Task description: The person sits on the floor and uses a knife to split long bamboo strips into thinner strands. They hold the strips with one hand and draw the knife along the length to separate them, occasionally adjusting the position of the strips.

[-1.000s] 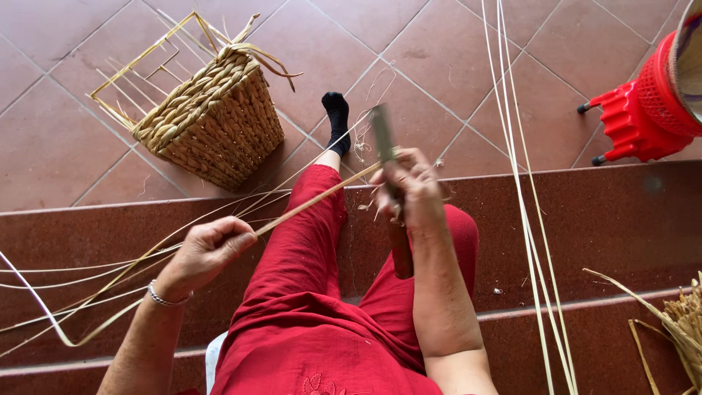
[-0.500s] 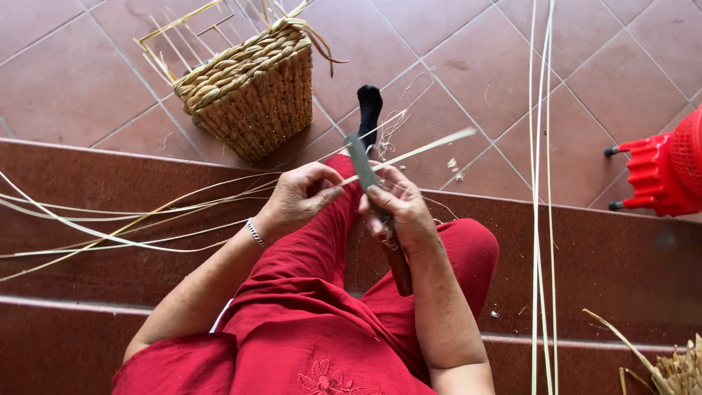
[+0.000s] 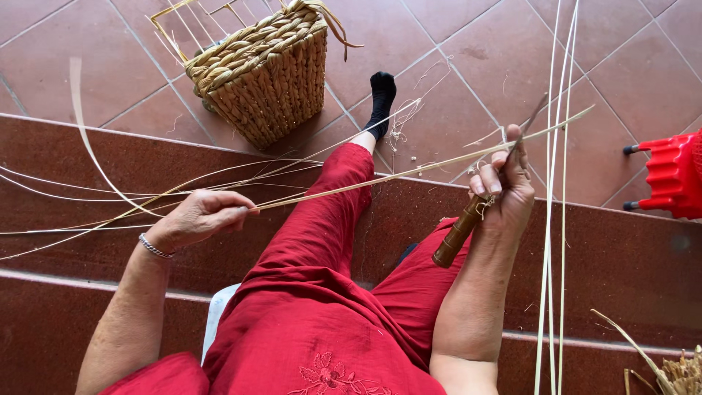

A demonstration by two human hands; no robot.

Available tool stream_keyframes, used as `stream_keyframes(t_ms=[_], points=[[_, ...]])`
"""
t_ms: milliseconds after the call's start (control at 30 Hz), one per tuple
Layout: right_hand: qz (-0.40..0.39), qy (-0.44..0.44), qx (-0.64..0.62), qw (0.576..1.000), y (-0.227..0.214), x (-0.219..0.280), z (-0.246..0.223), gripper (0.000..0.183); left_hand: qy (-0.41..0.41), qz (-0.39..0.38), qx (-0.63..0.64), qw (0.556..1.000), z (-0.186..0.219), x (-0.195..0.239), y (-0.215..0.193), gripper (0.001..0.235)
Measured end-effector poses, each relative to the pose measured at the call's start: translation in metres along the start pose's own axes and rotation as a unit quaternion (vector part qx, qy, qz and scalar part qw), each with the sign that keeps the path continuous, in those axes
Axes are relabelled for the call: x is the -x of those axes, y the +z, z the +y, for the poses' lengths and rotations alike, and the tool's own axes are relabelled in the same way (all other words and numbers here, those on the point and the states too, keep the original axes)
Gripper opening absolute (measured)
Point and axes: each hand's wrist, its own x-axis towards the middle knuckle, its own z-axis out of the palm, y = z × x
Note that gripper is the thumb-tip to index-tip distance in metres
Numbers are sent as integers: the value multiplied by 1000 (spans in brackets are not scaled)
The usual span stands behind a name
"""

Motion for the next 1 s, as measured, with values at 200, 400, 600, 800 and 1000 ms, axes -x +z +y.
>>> stream_keyframes(t_ms=[200,400,600,800,1000], points=[[22,140,228,963,48,16,52,59,27,86,26,996,28,-31,42,15],[-104,320,213,917,77,39,106,55,153,120,-87,977,81,-60,86,14],[-106,331,218,912,78,43,114,36,227,127,-97,961,91,-58,95,18],[-87,322,197,922,75,41,111,29,175,130,-142,966,91,-46,93,14],[-82,299,194,931,77,40,106,27,220,124,-165,953,102,-35,86,15]])
